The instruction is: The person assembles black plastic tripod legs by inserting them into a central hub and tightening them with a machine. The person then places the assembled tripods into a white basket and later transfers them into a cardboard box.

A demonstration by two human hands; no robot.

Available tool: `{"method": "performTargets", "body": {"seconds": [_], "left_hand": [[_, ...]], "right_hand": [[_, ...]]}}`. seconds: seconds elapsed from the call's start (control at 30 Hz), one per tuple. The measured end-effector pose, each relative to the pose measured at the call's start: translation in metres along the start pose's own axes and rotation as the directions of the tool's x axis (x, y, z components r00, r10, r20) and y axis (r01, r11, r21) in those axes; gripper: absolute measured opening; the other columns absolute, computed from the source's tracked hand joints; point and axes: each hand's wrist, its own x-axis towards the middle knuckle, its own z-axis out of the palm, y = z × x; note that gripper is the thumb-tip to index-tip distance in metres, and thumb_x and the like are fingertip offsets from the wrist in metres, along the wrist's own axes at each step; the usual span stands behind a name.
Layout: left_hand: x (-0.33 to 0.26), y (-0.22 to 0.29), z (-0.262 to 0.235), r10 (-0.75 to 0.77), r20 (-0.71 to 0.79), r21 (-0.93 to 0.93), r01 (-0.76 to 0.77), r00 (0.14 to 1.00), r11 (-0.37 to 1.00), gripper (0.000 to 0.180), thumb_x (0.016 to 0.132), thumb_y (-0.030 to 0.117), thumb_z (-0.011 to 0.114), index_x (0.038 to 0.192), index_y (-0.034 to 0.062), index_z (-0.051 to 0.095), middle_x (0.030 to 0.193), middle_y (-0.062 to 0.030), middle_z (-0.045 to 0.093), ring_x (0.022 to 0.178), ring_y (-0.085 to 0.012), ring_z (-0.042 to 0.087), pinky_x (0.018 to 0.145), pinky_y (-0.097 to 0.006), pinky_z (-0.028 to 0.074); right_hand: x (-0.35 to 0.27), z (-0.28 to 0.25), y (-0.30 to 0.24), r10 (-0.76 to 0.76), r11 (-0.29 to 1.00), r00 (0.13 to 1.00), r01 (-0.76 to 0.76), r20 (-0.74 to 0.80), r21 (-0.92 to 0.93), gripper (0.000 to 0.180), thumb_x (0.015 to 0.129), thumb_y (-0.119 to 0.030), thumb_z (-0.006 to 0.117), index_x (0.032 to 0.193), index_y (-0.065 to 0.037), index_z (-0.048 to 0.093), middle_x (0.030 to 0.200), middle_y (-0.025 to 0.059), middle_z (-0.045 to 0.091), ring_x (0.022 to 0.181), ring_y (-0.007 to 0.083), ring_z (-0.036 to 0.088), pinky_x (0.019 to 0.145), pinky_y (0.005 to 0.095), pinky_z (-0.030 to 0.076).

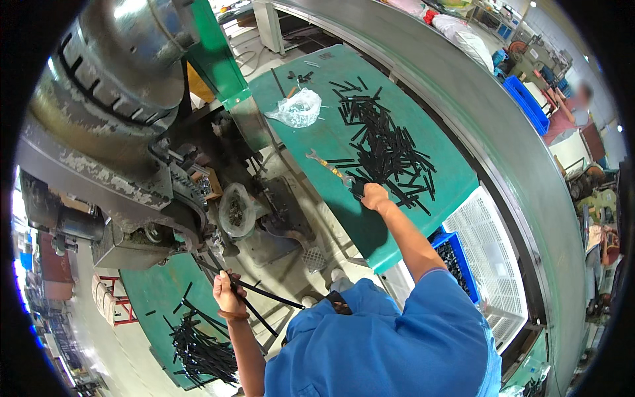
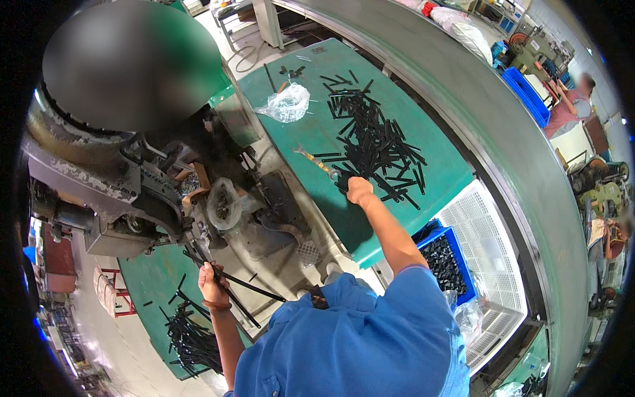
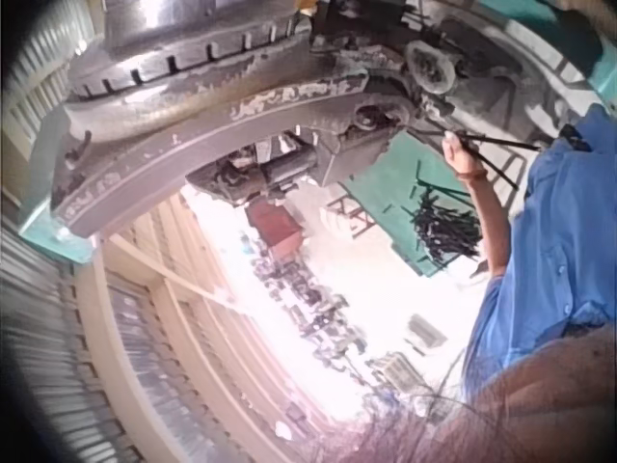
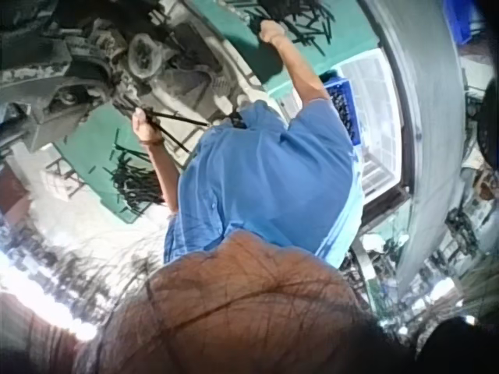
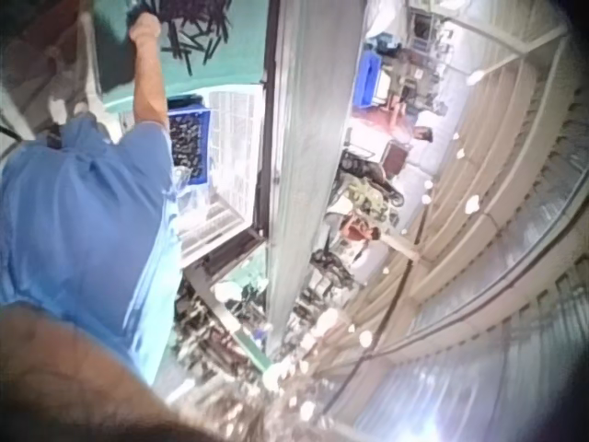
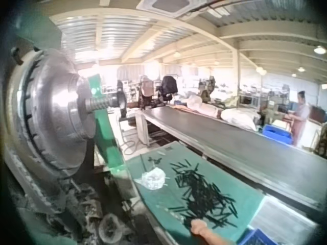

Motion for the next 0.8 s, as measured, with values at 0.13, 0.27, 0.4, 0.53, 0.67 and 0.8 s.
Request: {"method": "performTargets", "body": {"seconds": [0.13,0.27,0.4,0.53,0.67,0.8], "left_hand": [[0.0,-0.002,0.0,0.005,-0.011,-0.002,-0.005,1.0,1.0,0.023,0.094,0.03,0.056,0.092,0.0072,0.058,0.072,-0.0048,0.059,0.043,-0.0075,0.043,0.038,-0.021,0.033],[0.001,-0.005,-0.001,0.004,-0.017,-0.007,-0.004,1.0,1.0,0.023,0.094,0.03,0.057,0.091,0.0067,0.059,0.071,-0.0047,0.06,0.042,-0.0073,0.043,0.037,-0.021,0.033],[0.002,-0.007,-0.001,0.012,-0.007,-0.037,-0.012,1.0,0.999,0.023,0.094,0.029,0.057,0.089,0.0071,0.06,0.07,-0.0039,0.06,0.042,-0.0073,0.042,0.037,-0.021,0.032],[-0.002,-0.002,-0.009,0.0,-0.028,-0.015,0.0,1.0,1.0,0.02,0.093,0.028,0.059,0.086,0.0093,0.06,0.072,-0.0035,0.06,0.046,-0.0077,0.044,0.039,-0.021,0.033],[-0.008,0.017,0.007,-0.116,-0.009,-0.031,0.115,0.993,0.993,0.022,0.093,0.029,0.058,0.094,0.0077,0.059,0.073,-0.005,0.061,0.047,-0.0097,0.045,0.043,-0.022,0.036],[-0.009,0.02,-0.009,-0.104,0.117,-0.033,0.109,0.988,0.994,0.032,0.093,0.037,0.056,0.099,0.0054,0.059,0.078,-0.0057,0.062,0.054,-0.0077,0.048,0.047,-0.021,0.039]], "right_hand": [[0.01,-0.027,0.024,-0.154,0.986,0.983,0.148,0.095,0.073,0.029,0.071,-0.023,0.067,0.094,-0.005,0.069,0.101,0.0181,0.066,0.099,0.0332,0.062,0.086,0.0406,0.049],[0.009,-0.044,0.032,-0.138,0.984,0.978,0.117,0.159,0.134,0.028,0.071,-0.024,0.066,0.092,-0.006,0.069,0.099,0.0172,0.065,0.098,0.0333,0.062,0.083,0.0401,0.049],[0.003,-0.028,0.027,-0.167,0.983,0.985,0.162,0.049,0.086,0.029,0.07,-0.023,0.067,0.093,-0.005,0.066,0.097,0.016,0.066,0.096,0.0329,0.062,0.083,0.0404,0.049],[-0.018,-0.014,-0.008,-0.282,0.798,0.959,0.257,-0.038,0.545,0.023,0.077,-0.015,0.069,0.092,0.001,0.064,0.082,0.0131,0.065,0.079,0.0222,0.063,0.074,0.0335,0.049],[-0.057,-0.007,-0.111,-0.56,0.405,0.816,0.421,-0.144,0.812,0.017,0.087,-0.015,0.066,0.083,0.0,0.059,0.068,0.001,0.047,0.067,0.0086,0.044,0.059,0.0264,0.04],[-0.121,-0.032,-0.257,-0.705,0.38,0.66,0.66,-0.259,0.648,0.021,0.087,-0.02,0.065,0.091,-0.001,0.057,0.073,0.0115,0.061,0.064,0.0175,0.057,0.059,0.0335,0.045]]}}
